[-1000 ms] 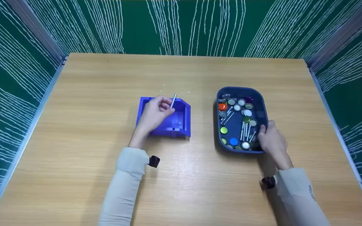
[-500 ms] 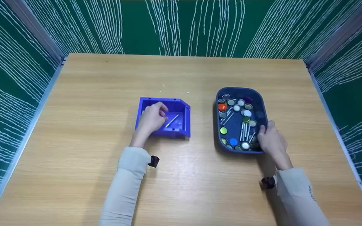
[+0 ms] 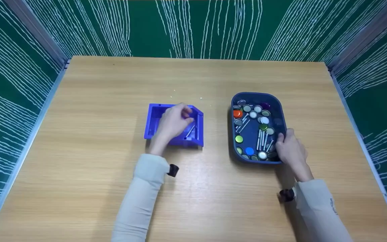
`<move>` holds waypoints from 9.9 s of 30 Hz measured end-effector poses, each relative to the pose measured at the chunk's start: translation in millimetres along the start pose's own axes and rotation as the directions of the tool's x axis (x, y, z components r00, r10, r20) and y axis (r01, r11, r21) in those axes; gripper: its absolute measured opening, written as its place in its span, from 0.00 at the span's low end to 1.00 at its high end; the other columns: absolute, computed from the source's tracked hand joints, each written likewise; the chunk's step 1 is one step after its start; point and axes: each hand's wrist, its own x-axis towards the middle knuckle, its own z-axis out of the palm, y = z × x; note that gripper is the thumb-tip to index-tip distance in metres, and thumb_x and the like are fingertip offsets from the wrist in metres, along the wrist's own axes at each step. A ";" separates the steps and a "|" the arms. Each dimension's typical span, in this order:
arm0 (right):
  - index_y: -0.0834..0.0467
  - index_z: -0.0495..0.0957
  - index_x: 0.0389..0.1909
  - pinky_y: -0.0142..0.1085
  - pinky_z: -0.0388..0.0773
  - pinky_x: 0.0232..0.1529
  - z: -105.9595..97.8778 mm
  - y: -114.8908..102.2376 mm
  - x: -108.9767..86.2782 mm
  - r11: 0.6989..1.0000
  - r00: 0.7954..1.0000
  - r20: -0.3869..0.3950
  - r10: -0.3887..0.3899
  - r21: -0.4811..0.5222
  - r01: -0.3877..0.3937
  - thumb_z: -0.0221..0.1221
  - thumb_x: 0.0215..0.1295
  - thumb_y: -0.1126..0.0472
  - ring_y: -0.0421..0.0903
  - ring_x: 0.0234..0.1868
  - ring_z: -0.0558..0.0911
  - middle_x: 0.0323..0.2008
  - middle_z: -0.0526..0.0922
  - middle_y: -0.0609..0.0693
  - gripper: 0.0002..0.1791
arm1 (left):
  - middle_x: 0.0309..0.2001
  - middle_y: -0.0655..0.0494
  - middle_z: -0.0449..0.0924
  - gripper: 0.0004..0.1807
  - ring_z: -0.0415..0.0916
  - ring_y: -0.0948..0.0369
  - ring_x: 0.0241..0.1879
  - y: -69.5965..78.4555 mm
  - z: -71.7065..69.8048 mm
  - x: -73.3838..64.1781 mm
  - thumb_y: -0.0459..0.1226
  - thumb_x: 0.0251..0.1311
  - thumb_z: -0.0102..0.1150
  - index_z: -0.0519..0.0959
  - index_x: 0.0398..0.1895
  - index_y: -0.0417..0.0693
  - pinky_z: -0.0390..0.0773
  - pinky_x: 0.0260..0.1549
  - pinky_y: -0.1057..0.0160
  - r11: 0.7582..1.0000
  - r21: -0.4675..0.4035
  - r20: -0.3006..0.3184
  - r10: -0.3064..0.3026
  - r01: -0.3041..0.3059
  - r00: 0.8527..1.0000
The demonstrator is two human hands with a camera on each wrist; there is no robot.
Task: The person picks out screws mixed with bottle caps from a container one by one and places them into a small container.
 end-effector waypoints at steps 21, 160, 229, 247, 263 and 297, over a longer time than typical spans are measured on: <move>0.67 0.62 0.57 0.42 0.65 0.30 -1.1 -2.0 -1.0 1.000 1.000 0.021 0.008 0.013 -0.008 0.31 0.78 0.47 0.61 0.39 0.77 0.42 0.77 0.68 0.27 | 0.58 0.53 0.76 0.21 0.74 0.58 0.58 71.3 68.3 4.3 0.42 0.66 0.60 0.74 0.60 0.49 0.74 0.59 0.58 0.956 0.169 0.156 0.213 -0.239 0.964; 0.66 0.63 0.55 0.49 0.68 0.32 1.0 1.1 1.3 1.000 1.000 -0.005 0.016 0.009 -0.016 0.31 0.77 0.47 0.66 0.42 0.78 0.43 0.77 0.70 0.27 | 0.37 0.44 0.85 0.13 0.85 0.59 0.29 56.1 63.8 6.1 0.31 0.60 0.65 0.77 0.47 0.36 0.82 0.32 0.69 0.893 -0.445 0.062 0.109 -0.070 0.992; 0.66 0.62 0.58 0.49 0.67 0.33 3.5 0.9 2.1 1.000 1.000 0.017 0.024 0.012 -0.024 0.31 0.77 0.46 0.65 0.42 0.77 0.44 0.77 0.70 0.28 | 0.44 0.54 0.86 0.09 0.84 0.52 0.45 67.8 40.3 18.5 0.37 0.62 0.56 0.82 0.43 0.50 0.80 0.44 0.54 0.951 0.310 -0.091 0.049 -0.019 0.995; 0.67 0.63 0.55 0.45 0.65 0.29 5.7 1.7 0.5 1.000 1.000 0.006 0.026 0.015 -0.026 0.31 0.77 0.47 0.64 0.40 0.78 0.42 0.77 0.69 0.27 | 0.57 0.51 0.77 0.27 0.77 0.55 0.54 102.9 127.9 6.2 0.46 0.61 0.61 0.71 0.63 0.48 0.76 0.53 0.57 0.827 0.477 -0.002 0.340 -0.298 0.940; 0.66 0.63 0.55 0.49 0.67 0.32 4.7 2.2 2.3 0.999 0.999 0.003 0.034 0.028 -0.034 0.32 0.77 0.47 0.65 0.42 0.77 0.44 0.77 0.70 0.27 | 0.45 0.59 0.83 0.27 0.83 0.61 0.43 99.9 185.1 -0.1 0.50 0.55 0.66 0.73 0.56 0.52 0.79 0.44 0.61 0.714 0.634 0.045 0.349 -0.297 0.936; 0.66 0.62 0.57 0.50 0.68 0.33 3.1 0.1 4.4 0.999 0.999 0.011 0.043 0.012 -0.043 0.32 0.77 0.46 0.66 0.44 0.77 0.45 0.77 0.71 0.28 | 0.45 0.67 0.84 0.12 0.80 0.68 0.44 104.2 199.4 8.3 0.46 0.62 0.61 0.82 0.48 0.65 0.72 0.49 0.66 0.627 0.747 0.220 0.080 -0.220 0.972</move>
